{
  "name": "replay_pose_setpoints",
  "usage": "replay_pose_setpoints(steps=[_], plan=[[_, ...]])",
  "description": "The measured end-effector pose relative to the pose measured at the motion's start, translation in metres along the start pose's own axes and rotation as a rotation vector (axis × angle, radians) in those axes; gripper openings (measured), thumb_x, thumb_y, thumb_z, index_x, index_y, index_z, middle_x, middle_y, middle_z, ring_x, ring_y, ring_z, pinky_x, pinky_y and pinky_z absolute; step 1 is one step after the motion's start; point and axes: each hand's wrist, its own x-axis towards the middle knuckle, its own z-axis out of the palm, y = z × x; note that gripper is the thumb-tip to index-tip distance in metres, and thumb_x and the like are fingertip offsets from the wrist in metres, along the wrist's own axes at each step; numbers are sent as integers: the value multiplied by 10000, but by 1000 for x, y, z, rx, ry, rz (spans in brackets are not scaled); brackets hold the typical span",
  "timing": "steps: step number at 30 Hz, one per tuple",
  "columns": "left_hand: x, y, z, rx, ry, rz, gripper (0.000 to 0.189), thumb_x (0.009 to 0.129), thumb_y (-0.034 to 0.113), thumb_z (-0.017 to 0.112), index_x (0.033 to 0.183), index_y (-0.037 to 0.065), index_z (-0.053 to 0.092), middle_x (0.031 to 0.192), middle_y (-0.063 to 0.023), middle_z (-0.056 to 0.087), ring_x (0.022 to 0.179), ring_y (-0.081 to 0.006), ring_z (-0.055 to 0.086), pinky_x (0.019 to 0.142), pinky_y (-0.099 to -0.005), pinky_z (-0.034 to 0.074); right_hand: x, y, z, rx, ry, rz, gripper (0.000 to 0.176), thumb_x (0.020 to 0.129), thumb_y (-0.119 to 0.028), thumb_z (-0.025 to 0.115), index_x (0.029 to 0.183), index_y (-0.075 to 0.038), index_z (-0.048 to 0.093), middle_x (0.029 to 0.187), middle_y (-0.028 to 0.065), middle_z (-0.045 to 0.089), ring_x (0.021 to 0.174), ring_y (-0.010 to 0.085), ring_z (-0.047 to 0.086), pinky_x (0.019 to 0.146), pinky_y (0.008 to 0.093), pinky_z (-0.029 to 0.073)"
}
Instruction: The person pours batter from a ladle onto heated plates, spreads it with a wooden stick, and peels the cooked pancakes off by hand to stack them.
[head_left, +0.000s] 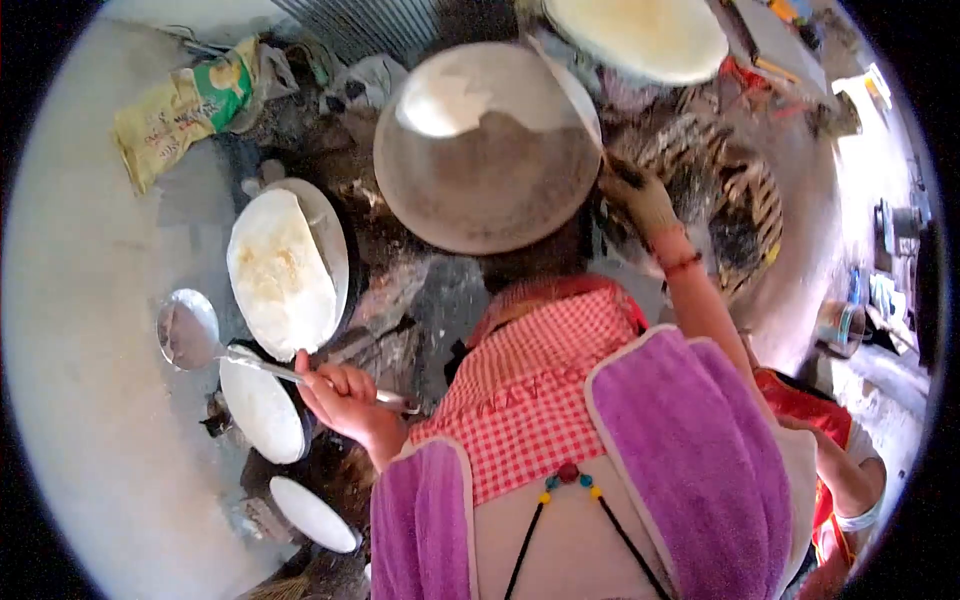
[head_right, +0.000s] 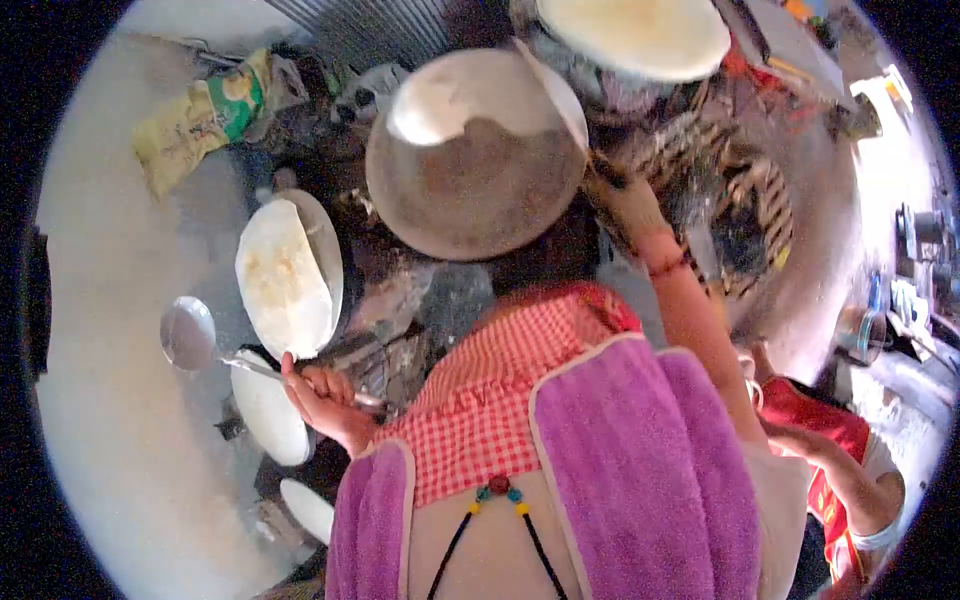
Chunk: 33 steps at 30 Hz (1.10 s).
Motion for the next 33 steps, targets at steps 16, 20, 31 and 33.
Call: replay_pose_setpoints(steps=[16, 20, 31, 33], plan=[[-11, 7, -24, -33, 19, -53, 354, 1003, 276, 422, 1260, 35, 458, 575, 51, 248, 405, -30, 203, 339, -212, 187, 88, -44, 70, -1136, -418, 1, 466, 842, -341, 588, 1209, -54, 573, 1052, 197, 653, 896, 321, 647, 802, 392, 512], [-2, 7, -26, -66, 39, -72, 362, 999, 293, 434, 1259, 46, 474, 569, 60, 239, 402, -30, 201, 343, -215, 178, 49, -44, 41, -1006, -430, -227, 416, 839, -310, 604, 1192, -90, 602, 1131, 158, 632, 1011, 326, 610, 902, 400, 471], [23, -3, -13, -49, -26, -142, 339, 1011, 276, 397, 1246, 40, 458, 563, 50, 263, 393, -46, 226, 344, -221, 209, 90, -17, 54, -1142, -302, -338, 402, 755, -186, 661, 1148, -105, 636, 1133, 150, 629, 1040, 295, 604, 927, 373, 464], [27, -1, -9, -42, -17, -154, 332, 1012, 271, 392, 1238, 36, 456, 570, 45, 282, 391, -46, 232, 339, -224, 214, 66, -53, 45, -914, -420, -366, 380, 797, -164, 625, 1172, -101, 621, 1165, 137, 618, 1071, 270, 592, 942, 360, 456]])
